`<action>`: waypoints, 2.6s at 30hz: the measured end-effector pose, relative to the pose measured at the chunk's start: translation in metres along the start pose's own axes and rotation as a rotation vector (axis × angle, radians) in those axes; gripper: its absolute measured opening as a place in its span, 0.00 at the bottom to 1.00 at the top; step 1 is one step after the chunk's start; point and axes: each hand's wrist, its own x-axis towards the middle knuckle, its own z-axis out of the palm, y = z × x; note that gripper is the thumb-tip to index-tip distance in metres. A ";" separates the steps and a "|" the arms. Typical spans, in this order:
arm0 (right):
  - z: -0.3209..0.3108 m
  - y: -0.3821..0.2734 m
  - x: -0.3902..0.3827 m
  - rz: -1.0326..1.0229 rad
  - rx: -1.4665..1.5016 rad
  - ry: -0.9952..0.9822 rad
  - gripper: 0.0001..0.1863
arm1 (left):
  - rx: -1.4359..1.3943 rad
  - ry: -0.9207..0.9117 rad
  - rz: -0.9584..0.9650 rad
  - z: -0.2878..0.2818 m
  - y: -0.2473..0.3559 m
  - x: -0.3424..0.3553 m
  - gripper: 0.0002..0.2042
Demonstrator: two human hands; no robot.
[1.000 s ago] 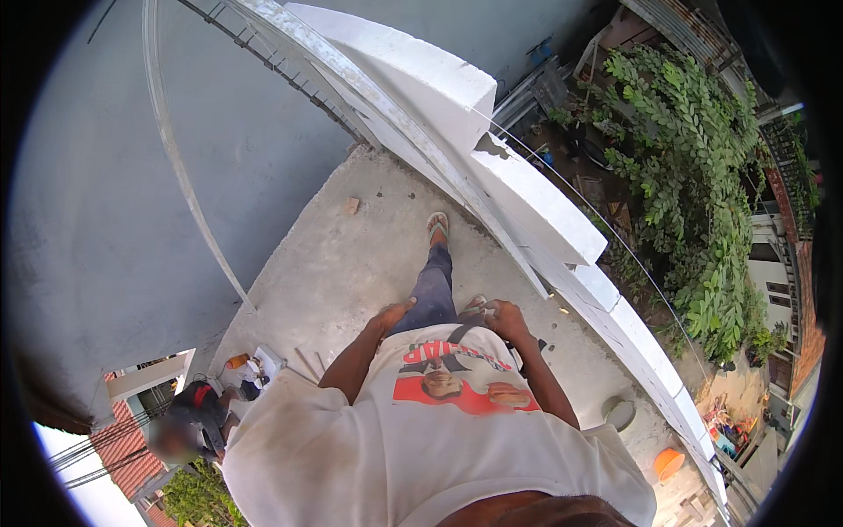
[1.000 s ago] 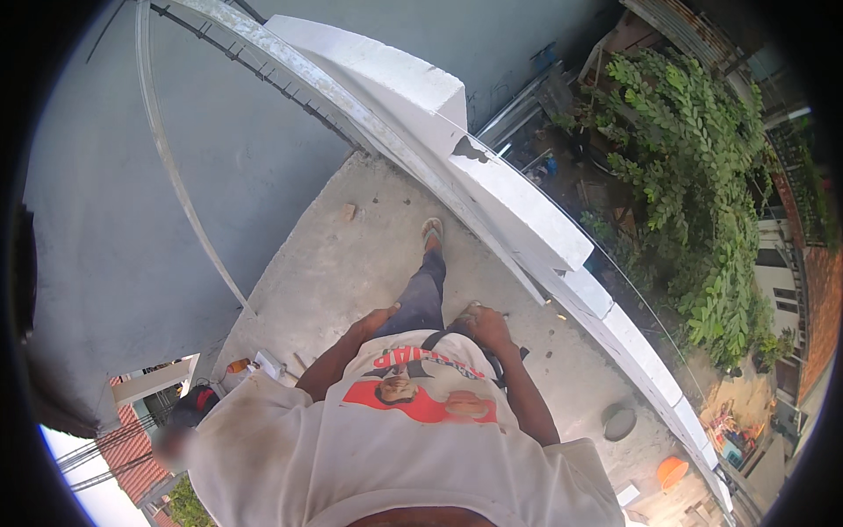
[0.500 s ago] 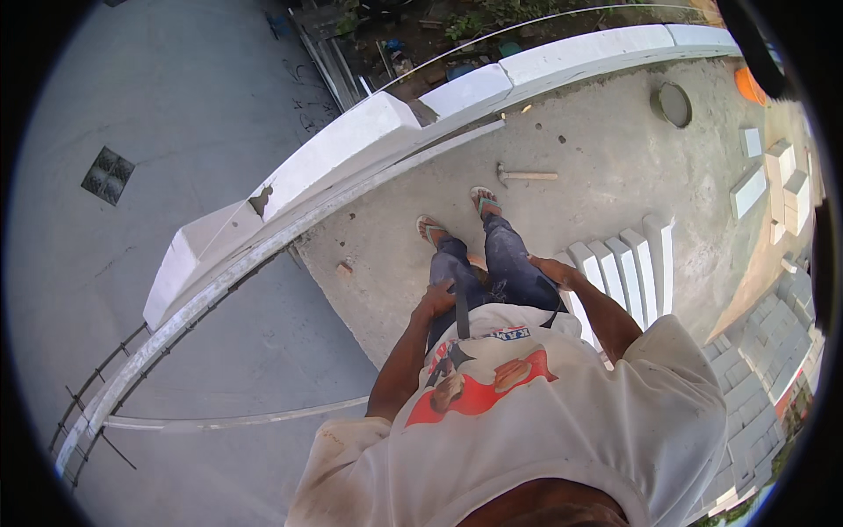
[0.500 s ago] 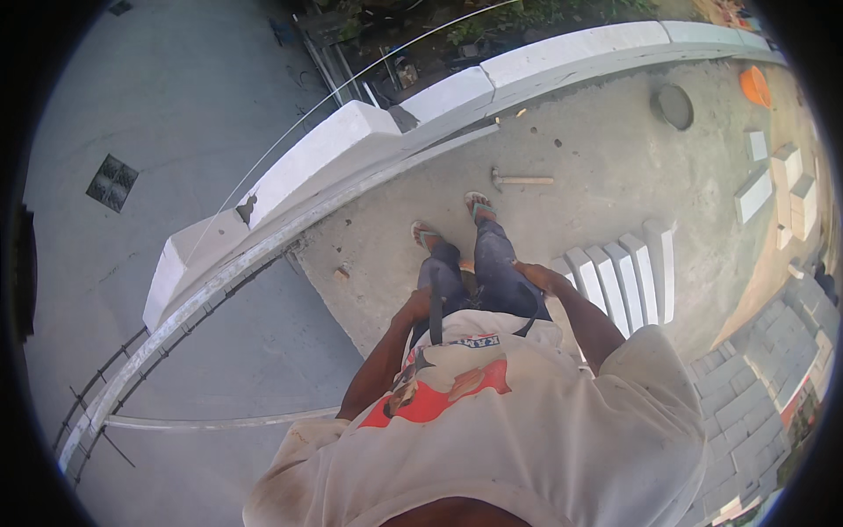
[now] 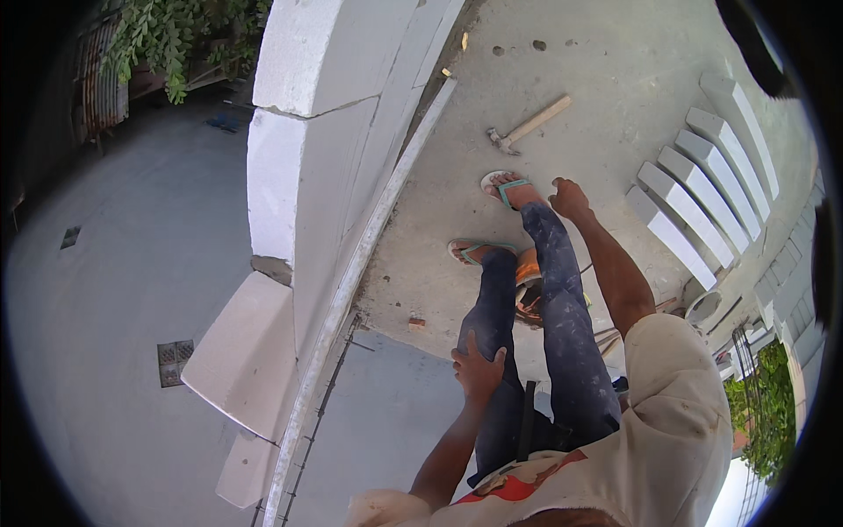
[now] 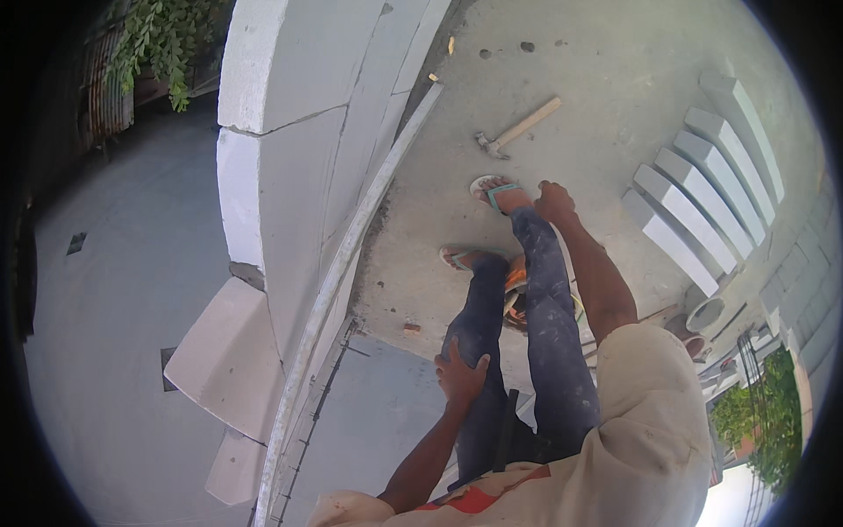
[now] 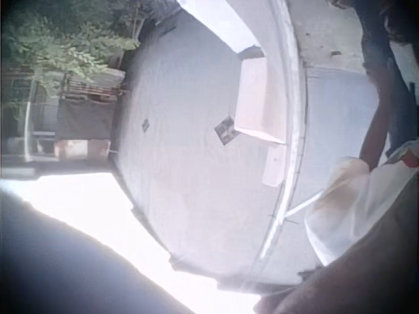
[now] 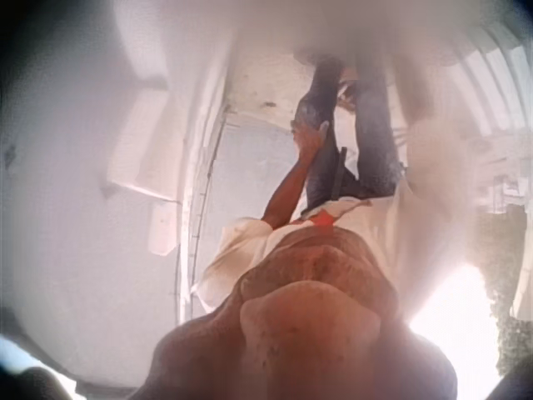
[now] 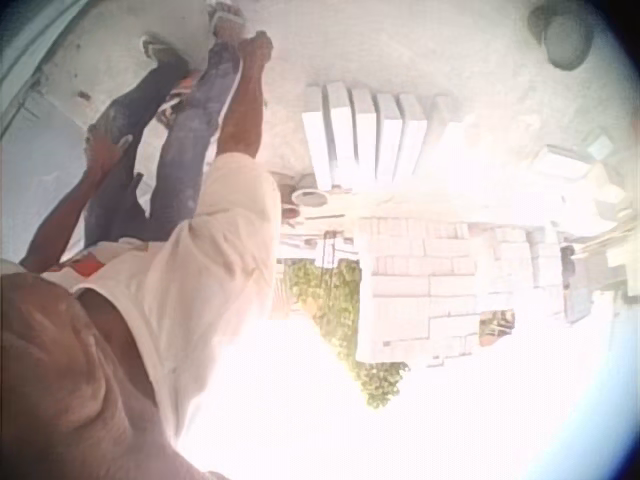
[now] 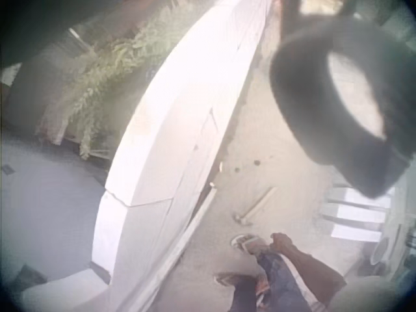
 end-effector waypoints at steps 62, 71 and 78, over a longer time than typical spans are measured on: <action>-0.105 -0.457 -0.562 -1.751 -0.637 -0.175 0.26 | -0.168 1.393 0.098 -0.346 -0.512 -0.215 0.51; -0.085 -0.520 -0.554 -1.923 -0.740 -0.168 0.26 | -0.224 1.319 0.075 -0.347 -0.517 -0.201 0.49; -0.083 -0.544 -0.554 -1.922 -0.830 -0.182 0.26 | -0.204 1.366 0.070 -0.346 -0.513 -0.198 0.49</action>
